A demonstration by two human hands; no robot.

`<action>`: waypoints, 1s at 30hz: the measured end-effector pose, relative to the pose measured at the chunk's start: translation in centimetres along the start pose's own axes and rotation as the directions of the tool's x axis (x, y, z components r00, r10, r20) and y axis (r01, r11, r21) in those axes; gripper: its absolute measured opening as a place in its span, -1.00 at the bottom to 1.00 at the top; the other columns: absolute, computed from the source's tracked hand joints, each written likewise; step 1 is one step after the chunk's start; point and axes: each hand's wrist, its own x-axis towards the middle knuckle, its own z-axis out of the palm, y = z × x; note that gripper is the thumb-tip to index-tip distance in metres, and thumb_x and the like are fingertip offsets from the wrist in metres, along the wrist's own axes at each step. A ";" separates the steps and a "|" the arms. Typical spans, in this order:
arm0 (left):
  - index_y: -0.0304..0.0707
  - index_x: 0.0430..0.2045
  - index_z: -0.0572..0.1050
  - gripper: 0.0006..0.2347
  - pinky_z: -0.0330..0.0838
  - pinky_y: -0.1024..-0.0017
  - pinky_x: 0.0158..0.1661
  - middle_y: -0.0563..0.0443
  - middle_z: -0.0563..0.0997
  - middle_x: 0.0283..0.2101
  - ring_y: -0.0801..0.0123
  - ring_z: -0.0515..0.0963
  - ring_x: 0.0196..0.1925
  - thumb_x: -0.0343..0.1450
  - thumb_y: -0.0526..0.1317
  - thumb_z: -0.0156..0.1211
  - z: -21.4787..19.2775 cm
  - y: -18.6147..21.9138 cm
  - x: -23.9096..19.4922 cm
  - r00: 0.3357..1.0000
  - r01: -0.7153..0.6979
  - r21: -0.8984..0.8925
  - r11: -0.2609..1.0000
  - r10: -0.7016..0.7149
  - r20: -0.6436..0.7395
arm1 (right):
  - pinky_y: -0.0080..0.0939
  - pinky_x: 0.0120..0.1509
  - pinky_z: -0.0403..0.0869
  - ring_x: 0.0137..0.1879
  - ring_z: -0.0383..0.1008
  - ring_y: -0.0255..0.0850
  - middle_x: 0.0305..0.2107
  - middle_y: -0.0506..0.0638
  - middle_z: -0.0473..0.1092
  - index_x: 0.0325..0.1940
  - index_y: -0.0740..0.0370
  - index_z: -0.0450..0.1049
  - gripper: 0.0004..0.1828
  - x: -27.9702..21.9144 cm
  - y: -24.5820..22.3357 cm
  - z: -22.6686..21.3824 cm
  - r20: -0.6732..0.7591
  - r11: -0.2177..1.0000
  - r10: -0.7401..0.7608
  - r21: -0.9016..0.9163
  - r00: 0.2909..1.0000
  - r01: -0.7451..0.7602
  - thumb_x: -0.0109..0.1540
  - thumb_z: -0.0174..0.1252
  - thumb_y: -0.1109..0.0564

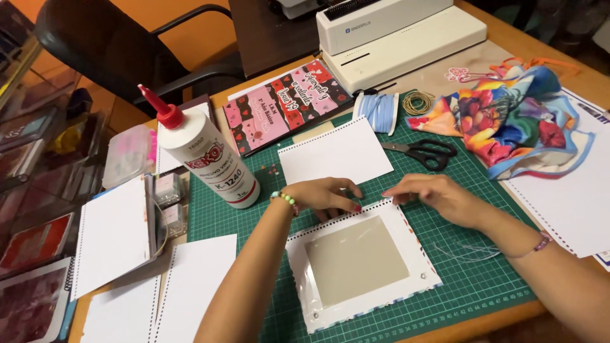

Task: Assembling a notebook cover by applying glue to cardboard and smoothing paper over it with a sponge

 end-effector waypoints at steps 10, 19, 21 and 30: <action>-0.09 -0.01 0.49 -0.66 0.61 0.43 -0.32 0.00 0.70 -0.01 0.34 0.67 -0.29 0.40 0.00 0.16 3.0 5.7 1.7 0.958 -0.011 0.267 0.964 0.087 -0.275 | -0.09 0.16 0.41 0.00 0.52 -0.20 -0.21 -0.14 0.59 0.08 -0.10 0.63 -0.65 -1.0 0.7 -5.3 -0.153 0.779 0.219 -0.568 0.964 -0.267 0.22 0.21 -0.08; -0.07 -0.26 0.55 -0.78 0.42 0.36 -0.17 0.08 0.67 -0.29 0.34 0.62 -0.24 0.32 -0.05 0.26 10.2 8.8 15.4 0.850 -0.361 0.308 0.880 0.447 -0.280 | 0.11 0.18 0.33 0.09 0.37 0.01 0.01 -0.18 0.47 0.05 -0.15 0.61 -0.68 -4.8 2.4 -10.2 -0.400 0.448 0.194 -0.776 0.896 -0.444 0.23 0.17 -0.06; -0.07 -0.20 0.56 -0.70 0.43 0.29 -0.13 -0.02 0.66 -0.29 0.22 0.64 -0.23 0.29 0.01 0.24 11.3 9.9 17.7 0.829 -0.359 0.320 0.877 0.457 -0.322 | 0.23 0.22 0.30 0.09 0.34 0.16 0.07 -0.12 0.42 0.02 -0.20 0.60 -0.66 -5.5 3.9 -11.2 -0.480 0.223 0.099 -0.843 0.871 -0.490 0.18 0.14 -0.10; -0.15 0.12 0.43 -0.67 0.72 0.12 -0.43 -0.38 0.57 -0.07 -0.06 0.70 -0.26 0.44 -0.19 0.09 14.5 11.0 22.7 0.875 -0.399 -0.493 0.773 0.159 -0.458 | 0.03 0.03 0.49 -0.14 0.53 0.09 -0.42 0.00 0.39 -0.18 0.10 0.53 -0.81 -4.7 9.1 -13.8 -0.570 0.401 -0.185 -0.787 0.800 -0.468 0.12 0.29 0.13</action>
